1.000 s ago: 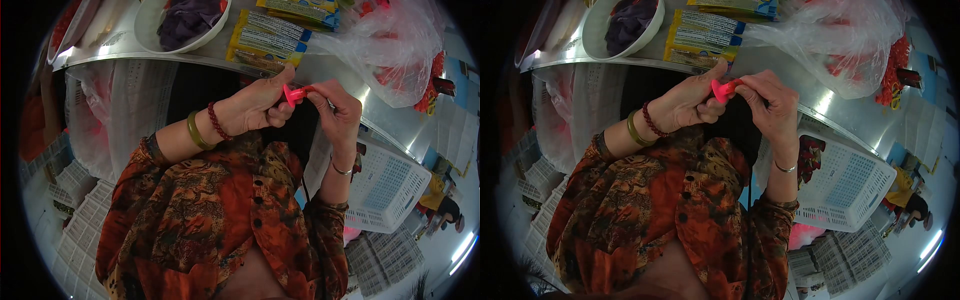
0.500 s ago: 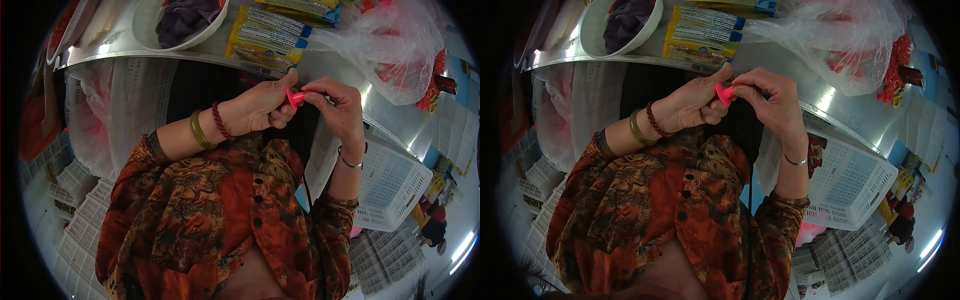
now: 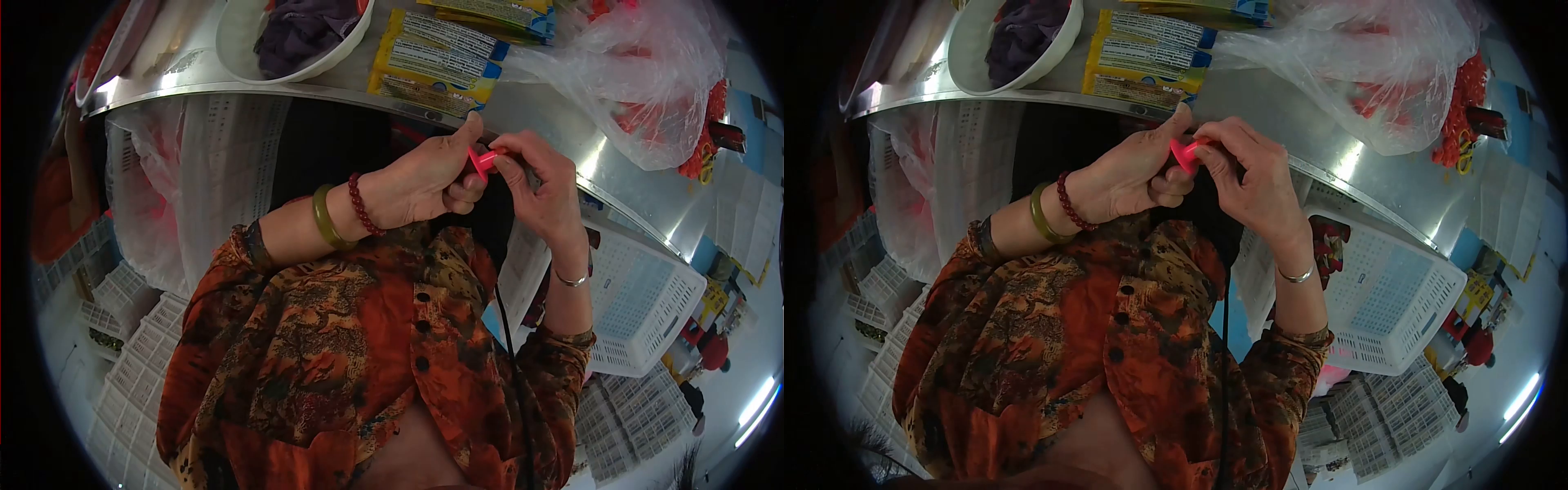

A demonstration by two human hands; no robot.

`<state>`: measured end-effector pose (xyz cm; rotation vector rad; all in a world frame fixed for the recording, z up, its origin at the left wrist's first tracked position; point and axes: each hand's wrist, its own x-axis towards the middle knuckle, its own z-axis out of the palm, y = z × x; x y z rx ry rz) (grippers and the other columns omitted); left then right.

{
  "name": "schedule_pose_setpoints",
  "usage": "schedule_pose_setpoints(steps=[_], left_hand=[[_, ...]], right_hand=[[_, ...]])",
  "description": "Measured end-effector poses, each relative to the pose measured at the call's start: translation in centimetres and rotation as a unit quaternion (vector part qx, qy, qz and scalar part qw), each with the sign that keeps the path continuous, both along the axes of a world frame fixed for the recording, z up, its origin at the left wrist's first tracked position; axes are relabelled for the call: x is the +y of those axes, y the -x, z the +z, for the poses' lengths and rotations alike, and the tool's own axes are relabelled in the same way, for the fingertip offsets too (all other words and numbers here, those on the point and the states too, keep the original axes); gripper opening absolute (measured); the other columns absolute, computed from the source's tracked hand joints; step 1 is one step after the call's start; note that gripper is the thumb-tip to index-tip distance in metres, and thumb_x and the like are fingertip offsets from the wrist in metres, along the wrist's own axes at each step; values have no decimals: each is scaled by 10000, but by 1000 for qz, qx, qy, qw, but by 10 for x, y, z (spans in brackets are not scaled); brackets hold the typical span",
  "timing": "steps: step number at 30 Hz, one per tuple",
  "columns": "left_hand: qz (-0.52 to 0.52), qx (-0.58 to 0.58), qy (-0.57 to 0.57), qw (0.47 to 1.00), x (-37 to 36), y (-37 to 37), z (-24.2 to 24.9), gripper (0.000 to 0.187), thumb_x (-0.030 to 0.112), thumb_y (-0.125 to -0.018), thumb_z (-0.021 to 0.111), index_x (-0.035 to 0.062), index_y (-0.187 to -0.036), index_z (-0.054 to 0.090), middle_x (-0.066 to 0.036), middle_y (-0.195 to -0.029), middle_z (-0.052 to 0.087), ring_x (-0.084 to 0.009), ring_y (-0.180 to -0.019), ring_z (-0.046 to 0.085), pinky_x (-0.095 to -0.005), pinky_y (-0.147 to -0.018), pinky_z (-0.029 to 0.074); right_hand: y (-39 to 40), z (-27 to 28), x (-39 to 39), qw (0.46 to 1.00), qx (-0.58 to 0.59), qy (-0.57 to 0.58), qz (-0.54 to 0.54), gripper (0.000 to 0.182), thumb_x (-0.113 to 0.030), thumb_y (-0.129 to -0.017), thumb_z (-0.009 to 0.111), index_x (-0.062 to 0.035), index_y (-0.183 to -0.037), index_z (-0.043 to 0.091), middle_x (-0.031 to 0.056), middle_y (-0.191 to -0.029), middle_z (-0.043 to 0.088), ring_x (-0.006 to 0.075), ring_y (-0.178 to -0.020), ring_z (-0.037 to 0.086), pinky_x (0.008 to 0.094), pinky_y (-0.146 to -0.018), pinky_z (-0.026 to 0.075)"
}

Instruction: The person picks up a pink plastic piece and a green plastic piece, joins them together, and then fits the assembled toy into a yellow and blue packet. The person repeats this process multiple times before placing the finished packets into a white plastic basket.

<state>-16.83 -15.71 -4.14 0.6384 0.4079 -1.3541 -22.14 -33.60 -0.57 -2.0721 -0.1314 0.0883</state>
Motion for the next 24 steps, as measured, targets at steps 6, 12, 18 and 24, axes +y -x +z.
schedule_pose_setpoints(steps=[6, 12, 18, 24], left_hand=[[-2, 49, 1, 999, 1, 2, 11, 560, 603, -1059, 330, 79, -980, 510, -39, -657, 483, -103, -515, 348, -234, -470, 289], [-114, -93, 27, 989, 24, -12, 19, 627, 605, -1055, 332, 35, -950, 569, -77, -705, 605, -102, -523, 456, -233, -441, 316], [68, -798, -161, 576, 32, -24, 4, 135, 143, -983, 657, 12, -950, 652, -91, -814, 632, -141, -537, 546, -276, -501, 437], [14, -879, -255, 402, 24, -58, -11, 282, 24, -840, 720, 28, -1098, 605, -97, -1010, 572, -345, -867, 618, -415, -744, 512]], right_hand=[[1, -6, -4, 999, -28, 39, 12, 90, -39, -950, 635, 8, -1025, 620, 130, -885, 629, 259, -710, 621, 310, -645, 491], [7, -7, -5, 994, -55, 28, -85, 69, -58, -1014, 556, 1, -1047, 569, 95, -829, 608, 190, -684, 578, 278, -620, 461], [11, -16, -29, 968, 3, -104, -229, 123, -80, -1044, 536, -4, -1126, 588, 47, -878, 662, 73, -729, 569, 209, -644, 445], [1, -19, -19, 963, -25, -110, -245, 102, -79, -1017, 601, -2, -1085, 597, 24, -823, 637, 59, -705, 572, 204, -617, 451]])
